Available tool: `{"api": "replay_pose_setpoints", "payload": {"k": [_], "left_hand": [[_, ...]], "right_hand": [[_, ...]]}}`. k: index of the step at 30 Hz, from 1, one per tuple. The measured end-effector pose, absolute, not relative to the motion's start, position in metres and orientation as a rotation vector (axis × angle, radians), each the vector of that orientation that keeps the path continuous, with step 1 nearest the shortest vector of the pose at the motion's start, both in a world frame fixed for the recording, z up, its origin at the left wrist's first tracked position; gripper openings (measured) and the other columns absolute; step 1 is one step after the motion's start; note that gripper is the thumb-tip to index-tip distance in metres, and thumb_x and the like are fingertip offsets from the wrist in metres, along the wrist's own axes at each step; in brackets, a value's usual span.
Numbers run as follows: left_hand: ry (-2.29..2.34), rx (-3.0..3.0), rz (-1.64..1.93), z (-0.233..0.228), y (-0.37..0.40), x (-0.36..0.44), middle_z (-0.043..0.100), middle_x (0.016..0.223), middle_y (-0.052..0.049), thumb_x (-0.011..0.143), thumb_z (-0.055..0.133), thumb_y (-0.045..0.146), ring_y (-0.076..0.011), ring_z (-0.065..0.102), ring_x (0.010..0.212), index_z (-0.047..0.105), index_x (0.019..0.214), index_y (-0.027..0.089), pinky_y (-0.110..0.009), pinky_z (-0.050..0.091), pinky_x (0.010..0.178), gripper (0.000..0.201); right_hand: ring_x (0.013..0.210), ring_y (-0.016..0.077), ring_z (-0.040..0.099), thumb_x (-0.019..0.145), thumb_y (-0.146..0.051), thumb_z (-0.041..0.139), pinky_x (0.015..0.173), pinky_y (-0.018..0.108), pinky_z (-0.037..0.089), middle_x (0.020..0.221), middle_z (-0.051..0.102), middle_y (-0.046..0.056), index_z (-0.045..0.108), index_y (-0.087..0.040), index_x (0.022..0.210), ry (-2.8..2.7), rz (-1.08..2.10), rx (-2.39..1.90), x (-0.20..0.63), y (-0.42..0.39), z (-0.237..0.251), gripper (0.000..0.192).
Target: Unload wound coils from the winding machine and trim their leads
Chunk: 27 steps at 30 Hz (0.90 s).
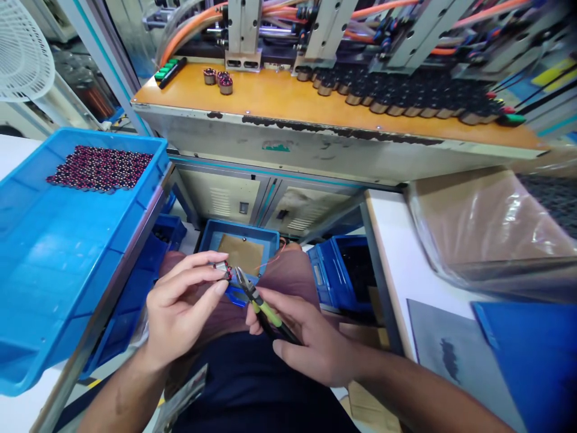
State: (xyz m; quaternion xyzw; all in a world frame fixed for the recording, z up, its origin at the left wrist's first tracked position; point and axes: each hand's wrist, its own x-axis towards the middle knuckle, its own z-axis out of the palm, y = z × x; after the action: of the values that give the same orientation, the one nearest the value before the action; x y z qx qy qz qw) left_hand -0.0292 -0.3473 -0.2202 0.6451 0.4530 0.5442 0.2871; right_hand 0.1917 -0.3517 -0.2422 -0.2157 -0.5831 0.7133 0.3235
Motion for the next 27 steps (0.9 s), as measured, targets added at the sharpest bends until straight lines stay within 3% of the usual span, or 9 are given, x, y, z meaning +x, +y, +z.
{"api": "replay_pose_setpoints", "payload": {"k": [6, 16, 19, 23, 27], "left_hand": [[1.200, 1.731, 1.451, -0.222, -0.345, -0.029, 0.074, 0.113, -0.004, 0.076, 0.071, -0.005, -0.0178, 0.069, 0.107, 0.074, 0.099, 0.022, -0.032, 0.058, 0.094, 0.036], [1.219, 1.747, 1.428, -0.222, -0.345, -0.029, 0.073, 0.113, -0.004, 0.076, 0.071, -0.004, -0.0182, 0.070, 0.106, 0.074, 0.099, 0.022, -0.033, 0.058, 0.094, 0.035], [1.223, 1.749, 1.425, -0.222, -0.345, -0.030, 0.074, 0.113, -0.004, 0.076, 0.071, -0.003, -0.0186, 0.070, 0.106, 0.074, 0.098, 0.022, -0.034, 0.058, 0.094, 0.034], [1.221, 1.757, 1.423, -0.223, -0.344, -0.030, 0.074, 0.112, -0.005, 0.077, 0.071, -0.003, -0.0193, 0.070, 0.105, 0.074, 0.098, 0.023, -0.035, 0.059, 0.093, 0.033], [1.222, 1.743, 1.413, -0.225, -0.344, -0.029, 0.074, 0.112, -0.005, 0.078, 0.071, -0.001, -0.0197, 0.070, 0.105, 0.074, 0.098, 0.023, -0.035, 0.059, 0.092, 0.032]], "right_hand": [[0.080, 0.0123, 0.056, 0.081, -0.005, 0.053, 0.075, 0.033, 0.050, 0.099, 0.059, 0.005, 0.044, -0.022, 0.142, -1.569, 1.805, -0.594, 0.193, -0.352, -0.242, 0.064], [0.075, 0.0099, 0.055, 0.077, 0.001, 0.051, 0.069, 0.027, 0.049, 0.097, 0.058, 0.002, 0.042, -0.028, 0.143, -1.586, 1.780, -0.602, 0.193, -0.355, -0.248, 0.073], [0.072, 0.0101, 0.054, 0.076, 0.000, 0.051, 0.066, 0.026, 0.047, 0.092, 0.058, 0.002, 0.051, -0.021, 0.130, -1.600, 1.790, -0.643, 0.193, -0.353, -0.244, 0.058], [0.064, 0.0088, 0.049, 0.073, -0.002, 0.050, 0.060, 0.023, 0.041, 0.079, 0.053, -0.001, 0.056, -0.017, 0.097, -1.666, 1.806, -0.741, 0.193, -0.352, -0.237, 0.028], [0.060, 0.0079, 0.046, 0.071, 0.000, 0.047, 0.057, 0.023, 0.037, 0.072, 0.051, -0.003, 0.053, -0.017, 0.087, -1.677, 1.849, -0.720, 0.194, -0.352, -0.227, 0.025]]}}
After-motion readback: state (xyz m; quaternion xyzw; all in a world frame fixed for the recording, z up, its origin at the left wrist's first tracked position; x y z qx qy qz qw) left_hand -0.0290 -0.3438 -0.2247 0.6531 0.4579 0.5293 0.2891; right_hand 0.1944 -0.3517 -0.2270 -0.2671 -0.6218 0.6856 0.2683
